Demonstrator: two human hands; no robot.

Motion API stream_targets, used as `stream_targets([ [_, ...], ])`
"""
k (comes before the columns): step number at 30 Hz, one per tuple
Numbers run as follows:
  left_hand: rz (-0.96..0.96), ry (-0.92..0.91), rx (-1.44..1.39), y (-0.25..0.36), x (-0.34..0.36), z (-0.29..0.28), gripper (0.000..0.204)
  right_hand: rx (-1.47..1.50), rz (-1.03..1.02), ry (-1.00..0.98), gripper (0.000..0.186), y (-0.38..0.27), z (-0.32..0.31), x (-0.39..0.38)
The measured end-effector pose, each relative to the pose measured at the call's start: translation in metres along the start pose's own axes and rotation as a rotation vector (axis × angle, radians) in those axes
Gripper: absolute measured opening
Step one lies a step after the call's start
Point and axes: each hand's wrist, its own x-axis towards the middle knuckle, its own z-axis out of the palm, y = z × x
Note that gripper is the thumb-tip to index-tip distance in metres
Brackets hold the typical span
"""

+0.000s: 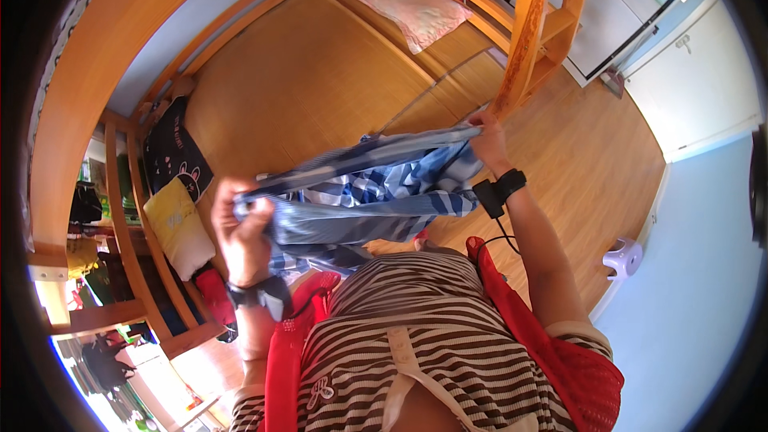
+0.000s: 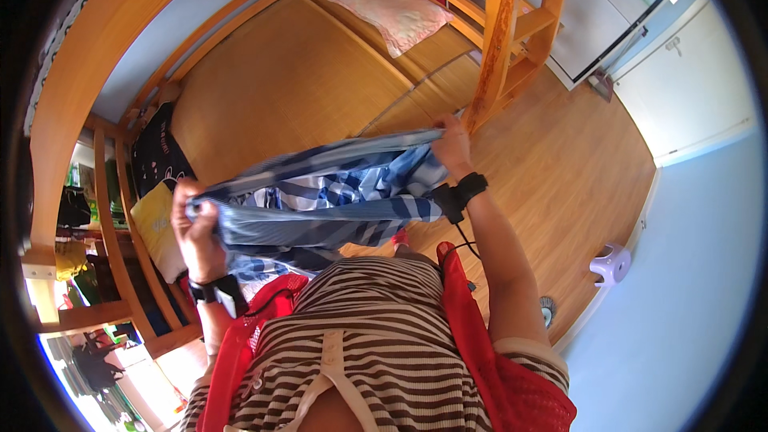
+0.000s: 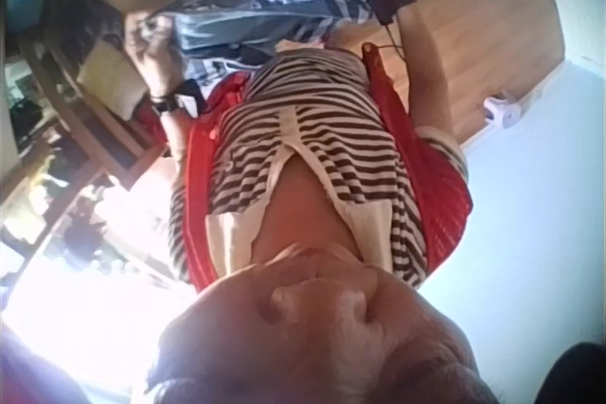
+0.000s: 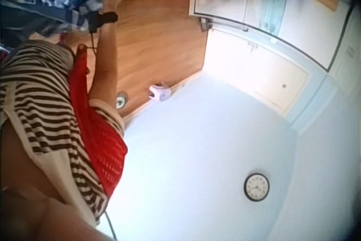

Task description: Fold a small pillow and a larger checkered blanket or bedsheet on a bed.

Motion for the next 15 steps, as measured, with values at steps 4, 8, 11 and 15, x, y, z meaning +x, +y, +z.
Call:
stream_targets([
  [4,0.088,0.243,-0.159,0.013,0.003,-0.033,0.019,-0.222,0.310,-0.055,0.023,0.059,-0.039,-0.009],
  [8,0.127,0.377,-0.174,0.018,0.009,-0.059,0.017,-0.212,0.362,-0.076,0.020,0.080,-0.067,-0.026],
  [11,0.180,0.510,-0.009,0.026,0.018,-0.101,0.026,-0.225,0.371,-0.080,0.021,0.086,-0.082,-0.026],
  [15,0.257,0.699,0.031,0.059,0.030,-0.108,0.030,0.043,0.558,-0.291,0.022,0.037,-0.112,0.000],
])
